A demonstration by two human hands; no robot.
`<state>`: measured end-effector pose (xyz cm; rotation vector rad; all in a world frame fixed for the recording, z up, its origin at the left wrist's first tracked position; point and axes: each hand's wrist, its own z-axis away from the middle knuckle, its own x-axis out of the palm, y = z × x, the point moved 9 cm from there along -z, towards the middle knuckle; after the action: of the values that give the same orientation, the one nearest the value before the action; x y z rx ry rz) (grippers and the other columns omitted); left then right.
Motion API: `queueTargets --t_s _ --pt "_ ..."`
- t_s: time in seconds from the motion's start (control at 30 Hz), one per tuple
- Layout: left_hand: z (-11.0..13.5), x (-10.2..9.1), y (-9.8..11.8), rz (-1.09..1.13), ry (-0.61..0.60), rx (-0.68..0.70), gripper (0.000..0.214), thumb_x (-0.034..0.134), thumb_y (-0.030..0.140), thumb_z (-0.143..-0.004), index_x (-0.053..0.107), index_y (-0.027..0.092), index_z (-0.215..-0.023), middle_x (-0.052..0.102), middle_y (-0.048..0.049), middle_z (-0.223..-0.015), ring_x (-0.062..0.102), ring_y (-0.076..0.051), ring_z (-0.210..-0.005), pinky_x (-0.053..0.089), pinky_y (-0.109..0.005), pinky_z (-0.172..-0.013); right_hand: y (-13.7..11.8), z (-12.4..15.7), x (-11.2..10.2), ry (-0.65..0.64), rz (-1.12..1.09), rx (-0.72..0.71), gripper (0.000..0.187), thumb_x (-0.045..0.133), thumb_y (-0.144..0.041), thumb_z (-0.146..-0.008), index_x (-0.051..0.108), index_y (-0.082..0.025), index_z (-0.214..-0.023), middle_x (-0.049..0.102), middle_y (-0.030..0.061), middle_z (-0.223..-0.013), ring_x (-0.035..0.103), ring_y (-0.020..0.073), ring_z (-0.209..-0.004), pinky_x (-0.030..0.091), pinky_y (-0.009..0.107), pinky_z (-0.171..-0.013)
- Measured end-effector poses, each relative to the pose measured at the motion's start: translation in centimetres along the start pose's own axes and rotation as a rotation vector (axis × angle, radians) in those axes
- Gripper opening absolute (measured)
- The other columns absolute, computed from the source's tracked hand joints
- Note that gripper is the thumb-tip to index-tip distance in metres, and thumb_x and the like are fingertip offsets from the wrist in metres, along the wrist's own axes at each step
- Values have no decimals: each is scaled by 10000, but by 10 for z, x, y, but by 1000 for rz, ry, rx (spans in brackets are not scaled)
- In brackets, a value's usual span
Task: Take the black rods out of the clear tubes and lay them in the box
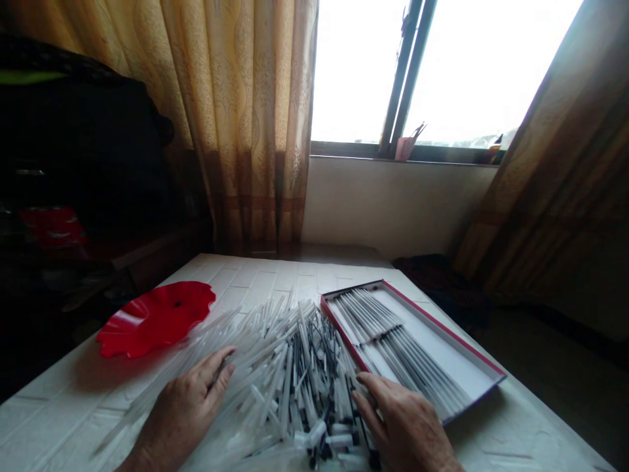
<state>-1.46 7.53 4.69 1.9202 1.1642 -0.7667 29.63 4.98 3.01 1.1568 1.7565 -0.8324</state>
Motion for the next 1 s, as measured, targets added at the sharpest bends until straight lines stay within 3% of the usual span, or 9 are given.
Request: queueTargets --t_s 0.13,0.33,0.43,0.57,0.77,1.0 --pt "4 8 -3 11 15 39 341 423 341 -962 659 235 -1184 778 -44 -1076 762 -192 -926 612 -276 -784 -4 1 -5 27 -20 -36 265 482 -281 -963 688 -166 -1085 801 115 -976 782 257 -808 618 325 -650" --pt "8 9 7 0 23 131 323 452 298 -952 640 245 -1209 753 -47 -1125 730 -191 -1020 595 -320 -874 8 -4 -16 8 -102 7 289 421 -326 -1002 697 -244 -967 792 47 -870 774 223 -725 589 296 -594" --pt "6 4 15 -26 31 174 297 441 333 -971 677 257 -1134 775 -32 -1048 752 -191 -951 612 -317 -835 25 -6 -27 64 -84 78 340 391 -332 -994 712 -250 -915 794 46 -826 770 230 -676 575 300 -557" --pt "6 -4 30 -15 75 230 355 402 451 -1011 704 273 -1065 787 -19 -979 764 -183 -892 621 -291 -798 64 -6 -33 106 -19 201 339 418 -346 -974 737 -233 -991 809 72 -941 780 251 -775 589 314 -634" --pt "13 0 40 65 70 272 368 412 516 -1014 701 301 -1086 778 1 -1018 748 -184 -942 592 -267 -869 104 -4 -24 1 112 379 320 450 -306 -952 748 -236 -1047 787 81 -1072 765 261 -875 571 325 -684" --pt "15 6 36 110 46 282 344 445 527 -1000 705 327 -1103 772 19 -1048 741 -179 -962 565 -228 -904 98 -3 -16 -146 156 389 260 510 -290 -932 768 -283 -893 769 43 -924 739 217 -736 478 276 -585"
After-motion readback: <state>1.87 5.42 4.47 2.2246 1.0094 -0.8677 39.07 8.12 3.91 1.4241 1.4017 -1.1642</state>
